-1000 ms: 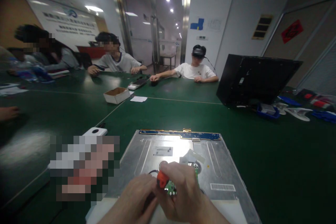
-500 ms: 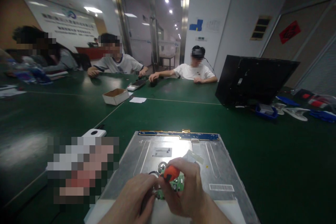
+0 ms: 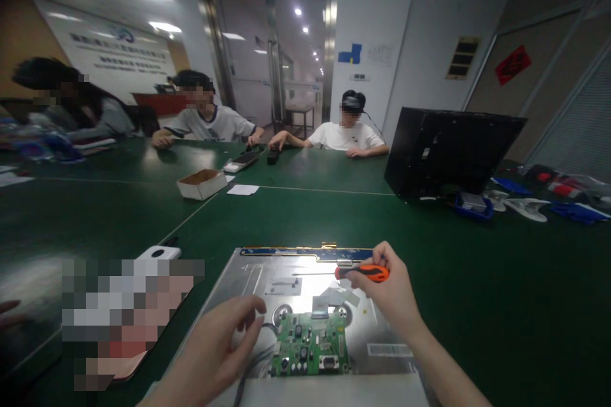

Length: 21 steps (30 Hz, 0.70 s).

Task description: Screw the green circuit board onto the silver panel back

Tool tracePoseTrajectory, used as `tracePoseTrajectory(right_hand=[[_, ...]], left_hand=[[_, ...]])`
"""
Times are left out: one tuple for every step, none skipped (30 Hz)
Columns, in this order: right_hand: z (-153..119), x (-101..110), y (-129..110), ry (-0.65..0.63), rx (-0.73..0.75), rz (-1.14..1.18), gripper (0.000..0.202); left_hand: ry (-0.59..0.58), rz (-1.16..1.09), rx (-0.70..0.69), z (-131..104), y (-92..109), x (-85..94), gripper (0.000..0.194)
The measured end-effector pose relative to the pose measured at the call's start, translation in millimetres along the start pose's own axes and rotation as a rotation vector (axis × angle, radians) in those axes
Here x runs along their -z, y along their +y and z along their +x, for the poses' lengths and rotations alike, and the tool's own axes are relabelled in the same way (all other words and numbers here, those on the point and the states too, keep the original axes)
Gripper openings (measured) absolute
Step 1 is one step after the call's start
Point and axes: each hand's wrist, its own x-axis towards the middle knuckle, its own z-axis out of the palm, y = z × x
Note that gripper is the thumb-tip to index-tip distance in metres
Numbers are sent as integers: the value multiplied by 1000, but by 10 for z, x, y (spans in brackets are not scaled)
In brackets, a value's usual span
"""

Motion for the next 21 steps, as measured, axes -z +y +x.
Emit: tracePoseTrajectory(right_hand=[[78,38,49,-27,-70,25,63],[155,60,100,-33,-119,63,64],[228,68,151,-34,-137,76,65],[293,65,200,-40,-149,86,65],[350,53,246,-45,-158,97,66],[397,36,289,-53,-162,108,66],[432,17,328,-61,-164,121,66],[457,-1,366,-68,-166,136,66],[472,-16,403,-74,-167,151,65],[478,-27,439,-78,-169,166,63],[476,-35,475,-82,-174,180,62],[468,-39,510,-86,-182,194,60],[455,-40,545,-90,-193,208,59],[440,-40,578,-94,-206,222,58],[425,-41,610,-98,-221,238,58],[412,-42,639,-98,-235,255,58],[402,-45,666,-95,-249,272,59],[398,-49,690,-90,-262,289,60],[398,-53,712,-82,-274,305,61],[403,-57,731,-74,-284,320,62],[412,-60,748,-64,-291,334,62]], left_hand=[[-33,10,17,82,5,31,20],[-62,21,38,172,9,54,21],[-107,39,62,265,11,66,20],[-152,54,81,360,11,67,19],[-188,76,93,452,9,57,17],[-225,102,105,539,5,40,15],[-264,127,120,617,0,18,15],[-296,149,132,684,-4,-8,16],[-337,162,129,741,-7,-34,17],[-354,172,128,785,-8,-59,19],[-367,179,126,818,-8,-83,21],[-374,186,124,843,-7,-107,22],[-375,195,127,860,-6,-130,22],[-380,205,131,872,-7,-154,20],[-385,217,135,882,-10,-178,16],[-390,229,139,891,-18,-204,12],[-395,240,143,901,-29,-229,7],[-399,250,144,910,-42,-254,3],[-403,258,144,921,-56,-277,3],[-405,263,141,933,-68,-297,5],[-408,266,135,945,-78,-313,6]])
